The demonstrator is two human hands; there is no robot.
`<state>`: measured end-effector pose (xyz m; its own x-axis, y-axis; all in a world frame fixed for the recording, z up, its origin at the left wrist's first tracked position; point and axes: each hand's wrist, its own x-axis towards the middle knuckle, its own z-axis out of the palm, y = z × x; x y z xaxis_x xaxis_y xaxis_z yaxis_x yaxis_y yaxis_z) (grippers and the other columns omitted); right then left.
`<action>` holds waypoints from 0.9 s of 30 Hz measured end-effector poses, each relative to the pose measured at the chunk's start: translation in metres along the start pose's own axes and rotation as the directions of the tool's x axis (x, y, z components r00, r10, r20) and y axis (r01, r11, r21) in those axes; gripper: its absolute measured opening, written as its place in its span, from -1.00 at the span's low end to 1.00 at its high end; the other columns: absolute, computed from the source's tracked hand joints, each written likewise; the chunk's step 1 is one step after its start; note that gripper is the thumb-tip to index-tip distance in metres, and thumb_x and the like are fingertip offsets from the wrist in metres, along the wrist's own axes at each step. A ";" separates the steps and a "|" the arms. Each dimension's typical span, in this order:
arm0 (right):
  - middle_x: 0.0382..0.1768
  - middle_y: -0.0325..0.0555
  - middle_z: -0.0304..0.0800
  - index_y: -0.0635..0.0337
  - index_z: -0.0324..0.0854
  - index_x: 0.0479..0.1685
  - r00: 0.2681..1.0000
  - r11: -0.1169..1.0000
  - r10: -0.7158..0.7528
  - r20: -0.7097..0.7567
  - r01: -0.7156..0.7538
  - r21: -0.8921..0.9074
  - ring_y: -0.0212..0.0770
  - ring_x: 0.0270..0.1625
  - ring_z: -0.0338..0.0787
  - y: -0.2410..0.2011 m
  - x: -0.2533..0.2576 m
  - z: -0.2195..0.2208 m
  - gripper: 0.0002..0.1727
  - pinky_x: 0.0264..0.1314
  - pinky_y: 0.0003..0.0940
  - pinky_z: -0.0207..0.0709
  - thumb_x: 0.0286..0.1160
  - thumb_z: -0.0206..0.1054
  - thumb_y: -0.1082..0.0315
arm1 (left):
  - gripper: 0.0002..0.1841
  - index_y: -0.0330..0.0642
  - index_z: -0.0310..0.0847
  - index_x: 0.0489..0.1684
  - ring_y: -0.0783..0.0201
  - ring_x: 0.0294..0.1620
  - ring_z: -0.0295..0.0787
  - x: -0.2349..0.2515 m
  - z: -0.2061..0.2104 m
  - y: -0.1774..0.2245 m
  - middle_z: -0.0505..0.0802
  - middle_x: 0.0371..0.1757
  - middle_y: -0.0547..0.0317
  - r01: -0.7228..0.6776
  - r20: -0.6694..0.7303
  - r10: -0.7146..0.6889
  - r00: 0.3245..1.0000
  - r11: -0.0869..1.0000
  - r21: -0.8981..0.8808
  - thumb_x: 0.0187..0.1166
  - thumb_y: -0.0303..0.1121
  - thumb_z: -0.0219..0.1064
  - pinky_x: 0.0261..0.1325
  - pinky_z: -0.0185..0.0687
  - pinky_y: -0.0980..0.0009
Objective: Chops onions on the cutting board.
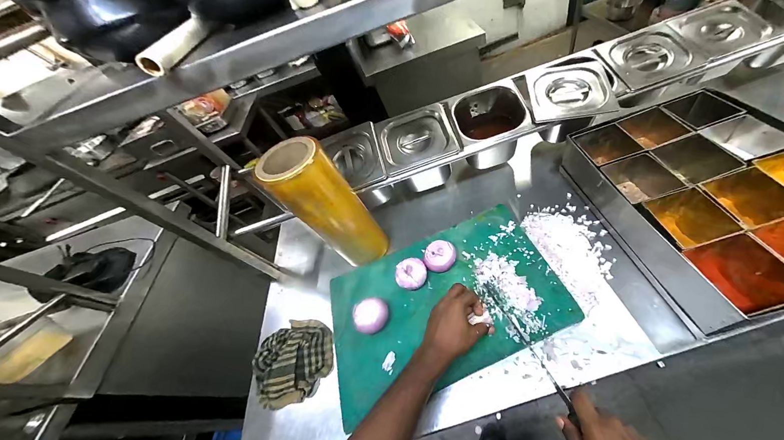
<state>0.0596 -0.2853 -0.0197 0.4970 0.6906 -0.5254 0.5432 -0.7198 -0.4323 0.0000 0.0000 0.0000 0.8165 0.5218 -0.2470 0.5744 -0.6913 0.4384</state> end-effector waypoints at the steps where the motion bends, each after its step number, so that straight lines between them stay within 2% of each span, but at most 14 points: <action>1: -0.14 0.20 0.83 0.10 0.39 0.45 1.000 1.000 -0.006 -0.008 0.006 -0.020 0.31 -0.08 0.88 0.000 0.000 0.002 -0.44 -0.09 0.28 0.70 0.80 -0.01 -0.14 | -0.65 -0.10 0.80 -0.09 0.14 0.12 0.78 0.001 -0.002 0.000 0.79 0.14 0.10 0.003 0.019 -0.003 1.000 1.000 0.010 0.33 -0.10 0.67 0.27 0.73 0.11; 4: -0.11 0.21 0.82 0.12 0.41 0.42 0.999 0.997 -0.033 -0.024 0.031 -0.076 0.32 -0.09 0.88 -0.005 0.002 0.003 -0.46 -0.11 0.27 0.70 0.81 -0.02 -0.13 | -0.77 -0.11 0.83 -0.16 0.11 0.11 0.80 0.002 -0.005 0.003 0.85 0.06 0.11 0.021 0.060 -0.025 0.998 0.998 0.053 0.42 -0.17 0.59 0.27 0.71 0.04; 7: -0.14 0.20 0.81 0.13 0.40 0.37 0.997 0.985 -0.071 -0.038 0.064 -0.161 0.32 -0.15 0.88 -0.014 0.001 -0.004 -0.49 -0.19 0.23 0.70 0.84 -0.07 -0.09 | -0.82 -0.10 0.84 -0.21 0.09 0.08 0.82 0.003 -0.008 0.008 0.87 0.01 0.11 0.020 0.066 -0.026 0.997 0.996 0.083 0.42 -0.22 0.59 0.23 0.71 -0.02; 11: 0.09 0.29 0.78 0.15 0.28 0.60 0.993 0.989 0.024 0.113 -0.007 -0.148 0.37 0.09 0.85 -0.009 0.005 0.008 -0.43 0.05 0.28 0.69 0.88 -0.11 -0.07 | -0.82 -0.10 0.85 -0.21 0.10 0.04 0.82 0.004 -0.012 0.007 0.88 -0.05 0.12 0.017 0.072 -0.024 0.997 0.994 0.104 0.41 -0.22 0.58 0.20 0.72 0.00; 14: -0.02 0.27 0.80 0.14 0.31 0.54 0.995 0.989 0.007 0.097 0.008 -0.147 0.36 0.03 0.87 -0.021 0.004 -0.005 -0.46 0.00 0.27 0.70 0.87 -0.11 -0.05 | -0.81 -0.09 0.85 -0.17 0.11 0.08 0.82 0.006 -0.015 0.008 0.88 0.00 0.12 0.023 0.110 -0.034 0.993 0.994 0.108 0.45 -0.20 0.55 0.26 0.69 0.01; 16: -0.07 0.24 0.80 0.13 0.32 0.46 0.996 0.989 -0.001 0.086 0.014 -0.150 0.34 -0.01 0.87 -0.032 0.001 -0.012 -0.50 -0.04 0.25 0.70 0.88 -0.13 -0.05 | -0.81 -0.09 0.85 -0.19 0.12 0.05 0.82 0.005 -0.012 0.006 0.88 -0.02 0.13 0.019 0.098 -0.029 0.995 0.995 0.099 0.44 -0.20 0.57 0.23 0.71 0.01; 19: 0.10 0.30 0.77 0.15 0.25 0.59 0.989 0.991 0.034 0.143 -0.015 -0.133 0.36 0.09 0.85 -0.021 0.004 0.007 -0.45 0.05 0.29 0.69 0.88 -0.13 -0.04 | -0.80 -0.07 0.86 -0.20 0.15 0.05 0.83 0.003 -0.011 0.003 0.88 -0.02 0.16 -0.003 0.076 -0.005 0.997 0.994 0.113 0.44 -0.17 0.57 0.23 0.72 0.04; 20: 0.09 0.31 0.77 0.16 0.26 0.59 0.990 0.992 0.030 0.138 -0.013 -0.126 0.36 0.09 0.85 -0.019 0.005 0.008 -0.45 0.05 0.29 0.69 0.88 -0.11 -0.03 | -0.80 -0.07 0.86 -0.21 0.15 0.04 0.83 0.003 -0.011 0.003 0.89 -0.03 0.16 -0.016 0.063 0.009 0.998 0.993 0.113 0.44 -0.17 0.56 0.22 0.72 0.04; 23: -0.08 0.24 0.80 0.13 0.32 0.48 0.996 0.992 -0.016 0.089 0.027 -0.127 0.35 -0.02 0.87 -0.030 -0.001 -0.006 -0.50 -0.06 0.25 0.70 0.87 -0.12 -0.04 | -0.83 -0.08 0.86 -0.24 0.14 0.01 0.83 0.000 -0.008 0.002 0.89 -0.05 0.15 -0.032 0.060 0.026 0.998 0.994 0.101 0.47 -0.19 0.54 0.19 0.72 0.02; 24: -0.08 0.24 0.79 0.13 0.31 0.47 0.995 0.991 -0.015 0.100 0.028 -0.129 0.35 -0.01 0.87 -0.031 -0.003 -0.005 -0.50 -0.05 0.25 0.70 0.88 -0.13 -0.04 | -0.83 -0.08 0.86 -0.25 0.14 0.00 0.83 -0.001 -0.006 0.000 0.89 -0.07 0.15 -0.036 0.057 0.030 0.998 0.994 0.099 0.46 -0.19 0.54 0.17 0.72 0.02; 27: 0.07 0.30 0.77 0.15 0.26 0.59 0.987 0.993 0.026 0.156 -0.008 -0.115 0.37 0.09 0.85 -0.020 0.001 0.010 -0.45 0.05 0.30 0.68 0.89 -0.12 -0.04 | -0.80 -0.07 0.87 -0.23 0.15 0.02 0.84 0.000 -0.007 -0.002 0.89 -0.04 0.18 -0.044 0.054 0.038 0.998 0.993 0.110 0.46 -0.15 0.54 0.20 0.73 0.04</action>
<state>0.0424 -0.2708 -0.0183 0.3990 0.6524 -0.6443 0.6133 -0.7122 -0.3414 -0.0013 0.0049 0.0052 0.8398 0.4671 -0.2767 0.5408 -0.7645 0.3506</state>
